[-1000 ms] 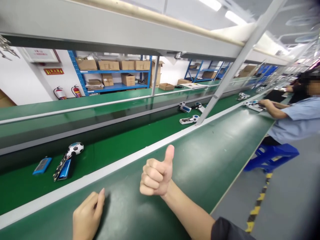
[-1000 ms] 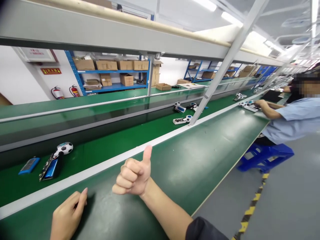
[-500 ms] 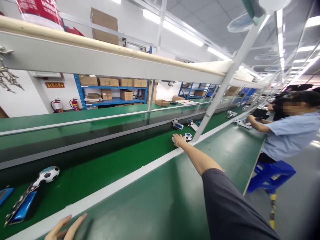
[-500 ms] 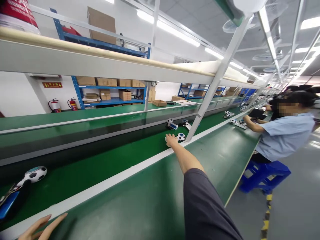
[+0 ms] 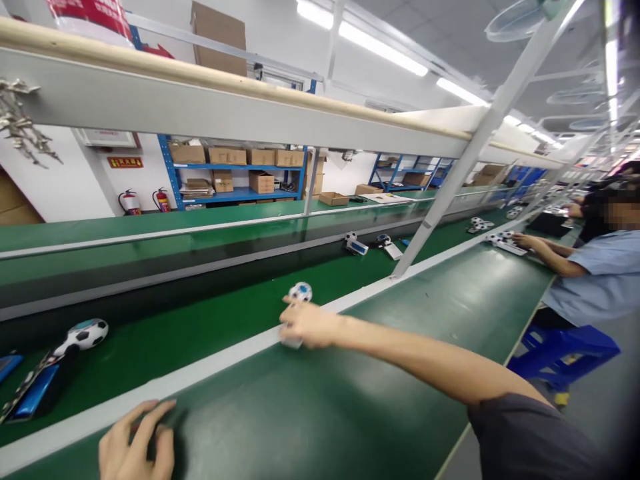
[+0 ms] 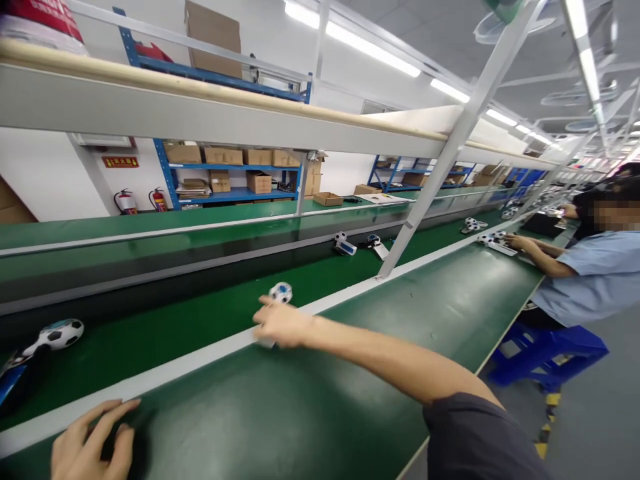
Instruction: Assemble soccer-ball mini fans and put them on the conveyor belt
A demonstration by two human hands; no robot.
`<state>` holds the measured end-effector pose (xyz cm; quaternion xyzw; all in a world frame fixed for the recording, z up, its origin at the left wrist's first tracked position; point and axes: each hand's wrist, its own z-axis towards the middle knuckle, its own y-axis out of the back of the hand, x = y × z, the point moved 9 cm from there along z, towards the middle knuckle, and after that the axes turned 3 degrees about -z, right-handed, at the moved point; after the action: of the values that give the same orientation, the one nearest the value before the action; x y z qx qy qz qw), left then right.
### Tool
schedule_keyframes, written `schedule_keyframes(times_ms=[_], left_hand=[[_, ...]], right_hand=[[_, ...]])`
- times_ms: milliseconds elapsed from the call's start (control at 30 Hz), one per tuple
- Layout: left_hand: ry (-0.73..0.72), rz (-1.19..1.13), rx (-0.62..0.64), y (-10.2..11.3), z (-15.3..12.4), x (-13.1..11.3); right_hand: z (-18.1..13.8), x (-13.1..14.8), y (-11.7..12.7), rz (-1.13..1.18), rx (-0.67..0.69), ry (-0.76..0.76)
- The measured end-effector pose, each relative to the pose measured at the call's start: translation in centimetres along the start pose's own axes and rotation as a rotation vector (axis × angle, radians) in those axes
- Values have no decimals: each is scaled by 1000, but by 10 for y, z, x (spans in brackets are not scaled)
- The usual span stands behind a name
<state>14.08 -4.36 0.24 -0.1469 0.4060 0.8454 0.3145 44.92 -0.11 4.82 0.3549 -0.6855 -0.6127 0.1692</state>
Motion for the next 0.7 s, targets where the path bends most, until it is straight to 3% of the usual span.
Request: schedule_keyframes(times_ms=[33,100,133,200,267,333,400,433,567,700], left_hand=[[48,-8,35,-1,3,-3],[234,-128,182,-10,5,-8],[391,-234,320,-20,0,-10],[742,-576,585,-45,-21,-27],[1025,-1002,726,-62,-36,-58],[1166,-1257,678,-69,-31,-74],[1149,-1253,455,-65,-12,-64],[1126,-1236,427,-65,-5,-62],[1121,-1240,427,-70,10,-58],[1250,-1316,461,-83,6,-61]], right_hand=[[5,57,10,-80,-116,243],[2,144,29,-160,-343,555],[-2,173,36,-156,-415,647],[-6,206,51,-157,-529,707],[-7,217,63,-169,-610,700],[-6,220,68,-180,-651,694],[-6,225,68,-178,-657,714],[-7,227,68,-175,-655,724],[-14,232,72,-199,-648,721],[-17,228,78,-239,-639,693]])
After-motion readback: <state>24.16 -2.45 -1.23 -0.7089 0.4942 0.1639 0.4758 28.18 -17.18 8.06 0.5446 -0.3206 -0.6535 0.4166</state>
